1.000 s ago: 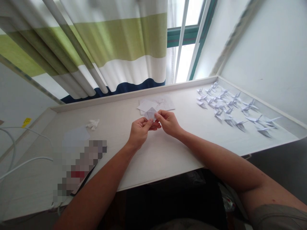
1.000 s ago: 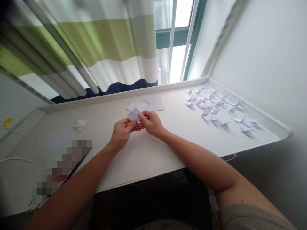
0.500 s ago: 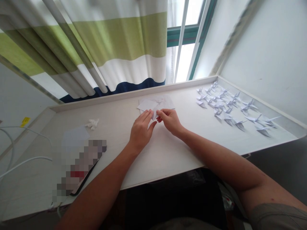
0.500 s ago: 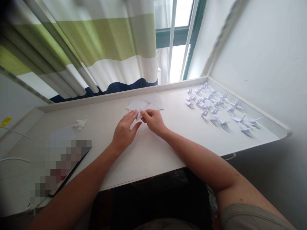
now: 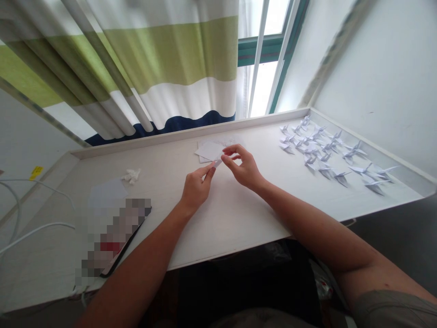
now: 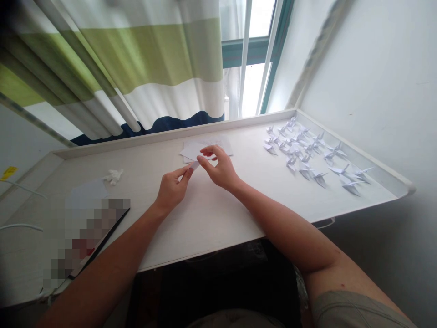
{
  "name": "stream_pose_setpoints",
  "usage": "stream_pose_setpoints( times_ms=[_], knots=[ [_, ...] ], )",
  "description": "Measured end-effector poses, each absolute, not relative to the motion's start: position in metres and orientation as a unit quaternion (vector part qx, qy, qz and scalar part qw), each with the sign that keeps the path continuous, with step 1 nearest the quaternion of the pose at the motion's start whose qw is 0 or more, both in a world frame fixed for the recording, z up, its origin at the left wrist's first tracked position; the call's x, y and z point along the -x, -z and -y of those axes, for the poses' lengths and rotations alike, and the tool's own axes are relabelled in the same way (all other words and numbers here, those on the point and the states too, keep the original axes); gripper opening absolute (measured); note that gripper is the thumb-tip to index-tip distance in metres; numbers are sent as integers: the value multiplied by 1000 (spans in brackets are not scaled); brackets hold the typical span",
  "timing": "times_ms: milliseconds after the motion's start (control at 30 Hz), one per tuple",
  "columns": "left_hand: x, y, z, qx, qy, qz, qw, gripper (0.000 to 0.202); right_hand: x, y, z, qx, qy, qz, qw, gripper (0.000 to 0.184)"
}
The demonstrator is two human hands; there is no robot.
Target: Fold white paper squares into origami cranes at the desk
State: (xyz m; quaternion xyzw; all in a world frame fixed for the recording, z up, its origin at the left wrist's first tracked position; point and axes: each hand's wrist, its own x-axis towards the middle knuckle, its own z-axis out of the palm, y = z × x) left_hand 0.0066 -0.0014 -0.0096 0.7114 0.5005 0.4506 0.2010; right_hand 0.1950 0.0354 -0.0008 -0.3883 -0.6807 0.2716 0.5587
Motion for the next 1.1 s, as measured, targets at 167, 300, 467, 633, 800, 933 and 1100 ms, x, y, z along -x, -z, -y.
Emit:
stream_pose_setpoints(
  times_ms=[167,300,467,633,800,933,1100],
  knots=[
    [-13,4,3,-596,-524,-440,419,44,-205,1,-42,313,-311,745,501,32],
    [-15,-3,6,-592,-488,-405,497,42,-206,6,-45,293,-464,695,464,39],
    [-16,-1,6,-600,-457,-395,524,43,-205,6,-43,283,-526,672,437,31],
    [-16,4,5,-580,-487,-425,496,38,-204,7,-44,273,-534,657,458,26],
    [-14,1,4,-534,-489,-417,550,37,-205,5,-44,247,-572,646,442,26],
    [-11,-4,3,-491,-472,-407,609,36,-204,4,-43,260,-552,657,442,21],
    [-8,-4,1,-488,-466,-410,613,41,-204,3,-43,275,-459,697,477,13]
  ],
)
